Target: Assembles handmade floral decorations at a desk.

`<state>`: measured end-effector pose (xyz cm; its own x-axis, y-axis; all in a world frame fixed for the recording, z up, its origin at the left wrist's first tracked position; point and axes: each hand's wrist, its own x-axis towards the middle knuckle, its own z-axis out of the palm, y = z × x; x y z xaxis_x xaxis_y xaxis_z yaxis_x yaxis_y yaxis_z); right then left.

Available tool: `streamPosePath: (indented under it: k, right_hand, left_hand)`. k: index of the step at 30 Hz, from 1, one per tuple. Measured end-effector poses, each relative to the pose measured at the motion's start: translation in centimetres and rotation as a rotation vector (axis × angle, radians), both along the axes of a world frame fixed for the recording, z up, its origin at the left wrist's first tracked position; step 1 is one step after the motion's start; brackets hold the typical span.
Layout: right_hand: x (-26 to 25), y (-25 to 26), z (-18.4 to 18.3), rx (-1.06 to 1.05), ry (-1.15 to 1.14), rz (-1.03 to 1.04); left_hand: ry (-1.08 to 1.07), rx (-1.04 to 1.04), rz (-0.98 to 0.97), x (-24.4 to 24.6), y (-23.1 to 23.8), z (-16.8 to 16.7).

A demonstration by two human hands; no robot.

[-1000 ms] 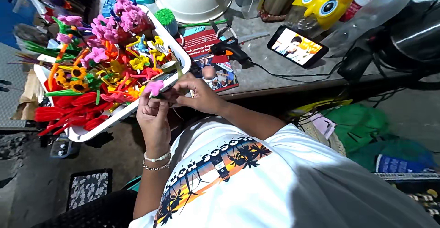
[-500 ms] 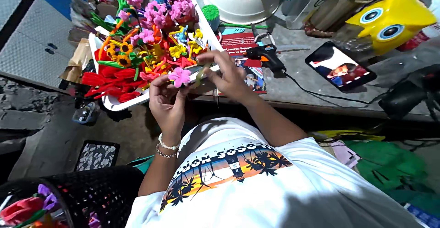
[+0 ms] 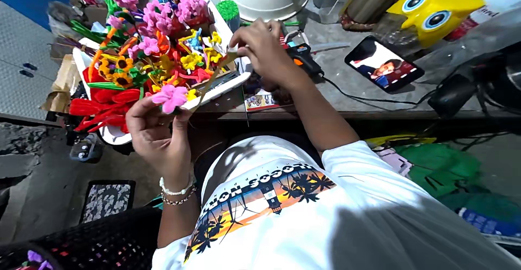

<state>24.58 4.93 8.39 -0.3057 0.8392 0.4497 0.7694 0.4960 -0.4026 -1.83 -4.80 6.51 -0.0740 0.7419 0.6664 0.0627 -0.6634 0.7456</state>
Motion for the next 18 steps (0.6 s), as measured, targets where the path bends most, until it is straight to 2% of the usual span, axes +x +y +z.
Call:
streamPosePath:
  k: [4,8,13,15,18]
  right_hand:
    - [3.2,-4.8,1.0,0.154,0.003,-0.071]
    - [4.0,-9.2,-3.2,0.268,-0.111,-0.142]
    - [4.3,-11.9,-10.7,0.155,-0.231,-0.186]
    - [4.7,-12.0,-11.4,0.133,-0.199,-0.195]
    - [6.0,-11.4,-9.6,0.087,-0.074,-0.244]
  left_hand:
    - [0.011,0.004,-0.008,-0.1,0.1,0.2]
    - [0.019,-0.042,-0.062,0.5,0.5,-0.7]
    - [0.348,-0.099,-0.179,1.6,1.1,-2.3]
    - [0.378,-0.106,-0.211,2.2,1.2,-2.7]
    - [0.363,-0.105,-0.232,2.4,1.1,-2.7]
